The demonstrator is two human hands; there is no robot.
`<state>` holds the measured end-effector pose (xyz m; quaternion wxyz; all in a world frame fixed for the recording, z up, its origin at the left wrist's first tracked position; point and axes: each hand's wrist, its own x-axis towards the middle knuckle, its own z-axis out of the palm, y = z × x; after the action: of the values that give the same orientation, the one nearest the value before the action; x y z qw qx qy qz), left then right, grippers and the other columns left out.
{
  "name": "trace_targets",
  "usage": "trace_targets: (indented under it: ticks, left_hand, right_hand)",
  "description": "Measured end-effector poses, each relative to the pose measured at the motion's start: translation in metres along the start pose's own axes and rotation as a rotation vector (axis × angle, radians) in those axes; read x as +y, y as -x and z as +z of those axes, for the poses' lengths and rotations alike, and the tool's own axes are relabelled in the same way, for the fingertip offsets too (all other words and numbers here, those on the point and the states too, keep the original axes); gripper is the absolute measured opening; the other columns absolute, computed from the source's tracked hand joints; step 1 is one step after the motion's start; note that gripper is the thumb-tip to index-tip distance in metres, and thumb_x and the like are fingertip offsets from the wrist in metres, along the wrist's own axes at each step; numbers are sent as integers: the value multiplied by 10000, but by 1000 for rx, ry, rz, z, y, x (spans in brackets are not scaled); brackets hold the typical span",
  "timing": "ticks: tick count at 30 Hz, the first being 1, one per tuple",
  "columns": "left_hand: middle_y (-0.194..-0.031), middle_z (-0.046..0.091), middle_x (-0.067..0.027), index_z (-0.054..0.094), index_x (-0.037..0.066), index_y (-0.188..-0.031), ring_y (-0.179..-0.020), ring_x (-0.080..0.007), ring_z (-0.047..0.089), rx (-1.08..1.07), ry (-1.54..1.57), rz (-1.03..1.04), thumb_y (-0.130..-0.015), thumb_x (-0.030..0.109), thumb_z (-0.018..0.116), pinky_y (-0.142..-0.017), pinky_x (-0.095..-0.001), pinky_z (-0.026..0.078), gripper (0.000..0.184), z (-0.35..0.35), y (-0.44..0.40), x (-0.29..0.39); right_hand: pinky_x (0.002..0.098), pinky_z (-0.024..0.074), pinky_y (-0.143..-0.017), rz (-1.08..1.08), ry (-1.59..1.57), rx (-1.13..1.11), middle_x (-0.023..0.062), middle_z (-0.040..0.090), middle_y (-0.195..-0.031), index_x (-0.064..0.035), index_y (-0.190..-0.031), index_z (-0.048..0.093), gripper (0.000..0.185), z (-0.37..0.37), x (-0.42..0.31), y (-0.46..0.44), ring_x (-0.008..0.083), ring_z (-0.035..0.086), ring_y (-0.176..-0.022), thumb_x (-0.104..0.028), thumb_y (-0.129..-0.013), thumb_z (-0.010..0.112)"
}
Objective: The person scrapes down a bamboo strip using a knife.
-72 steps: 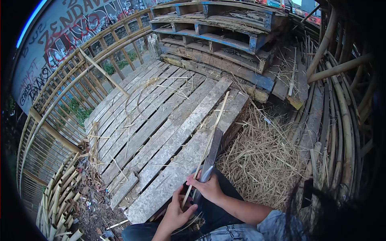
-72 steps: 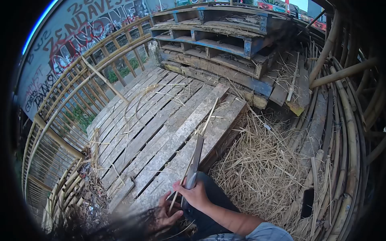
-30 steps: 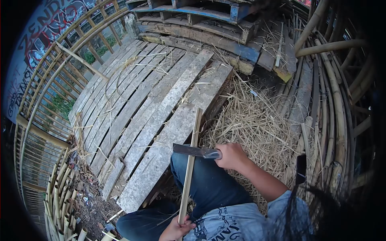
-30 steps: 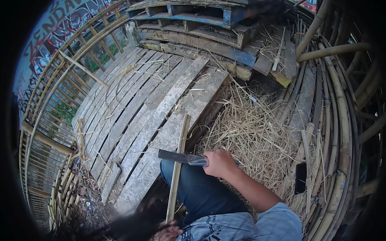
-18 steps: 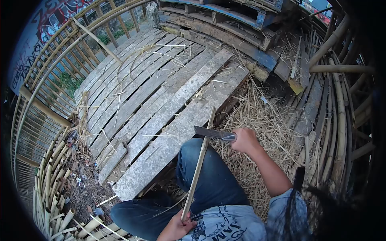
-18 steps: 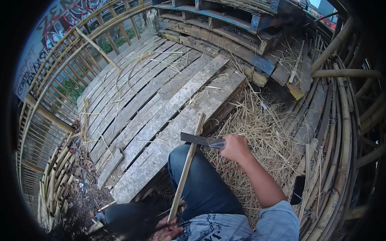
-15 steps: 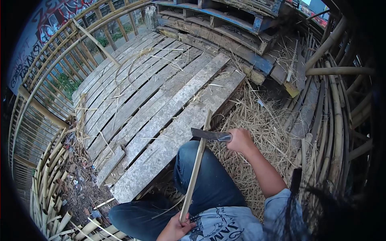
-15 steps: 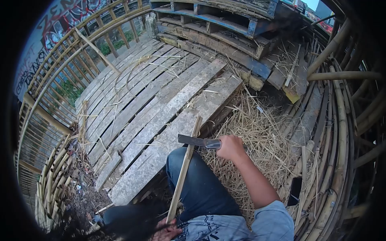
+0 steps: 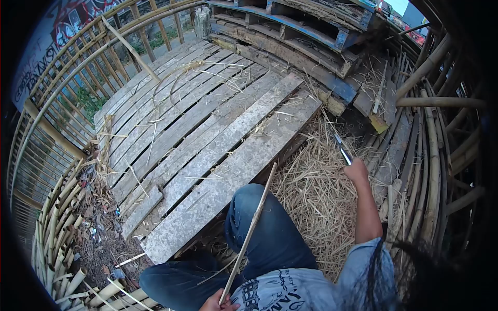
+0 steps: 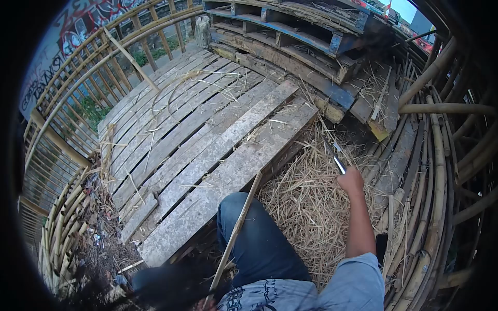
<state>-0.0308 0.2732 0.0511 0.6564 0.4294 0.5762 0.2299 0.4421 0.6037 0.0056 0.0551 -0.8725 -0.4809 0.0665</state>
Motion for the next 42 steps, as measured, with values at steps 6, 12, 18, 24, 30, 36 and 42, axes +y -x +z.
trace_targets:
  ticks: [6, 12, 18, 24, 30, 36, 42]
  left_hand:
    - [-766, 403, 36, 479, 16, -1167, -662, -87, 350, 63, 188, 73, -779, 22, 678, -572, -237, 345, 436, 11, -49, 19]
    - [-640, 364, 50, 438, 46, -889, -587, -38, 343, 102, -176, 29, -839, 145, 731, -515, -213, 323, 314, 8, -97, 76]
    - [-649, 315, 66, 413, 54, -916, -593, -30, 316, -35, 83, 89, -838, 139, 737, -511, -204, 298, 344, 33, -119, 48]
    - [-679, 468, -22, 428, 13, -977, -569, -82, 425, 72, -265, 104, -837, 120, 702, -508, -270, 395, 326, 41, -117, 68]
    - [-608, 575, -182, 437, -30, -972, -545, -327, 619, 181, -429, 230, -848, 119, 662, -514, -407, 453, 297, 32, -101, 73]
    - [-613, 510, -113, 427, -6, -924, -555, -217, 553, 9, -157, 214, -867, 119, 650, -540, -362, 440, 262, 38, -121, 48]
    - [-750, 441, -28, 455, 15, -961, -657, -120, 438, 1, -111, 114, -871, 126, 663, -581, -282, 408, 252, 45, -128, 63]
  right_hand:
    - [308, 456, -441, 60, -712, -298, 57, 523, -547, -24, -695, 512, 208, 50, 2, 91, 144, 536, -454, -124, -749, 686]
    - [327, 432, -429, -39, -1157, -439, 23, 457, -515, -24, -656, 494, 231, 26, -87, 141, 148, 514, -418, -108, -783, 668]
    - [455, 534, -654, -867, -318, -337, 195, 648, -681, -46, -712, 640, 204, -21, -115, 178, 382, 654, -687, -249, -692, 640]
    - [468, 539, -682, -849, -60, -447, 212, 647, -681, -31, -698, 671, 212, -24, -113, 164, 383, 662, -688, -235, -683, 618]
    - [464, 536, -685, -504, 35, -263, 236, 653, -721, -2, -735, 680, 204, -33, -99, 79, 404, 661, -710, -188, -692, 608]
    - [462, 537, -689, -846, -52, -466, 216, 640, -670, -26, -695, 663, 190, -30, -112, 183, 399, 652, -682, -208, -678, 615]
    - [472, 536, -673, -824, -76, -489, 215, 631, -652, -35, -655, 651, 212, -28, -103, 182, 407, 646, -669, -240, -679, 603]
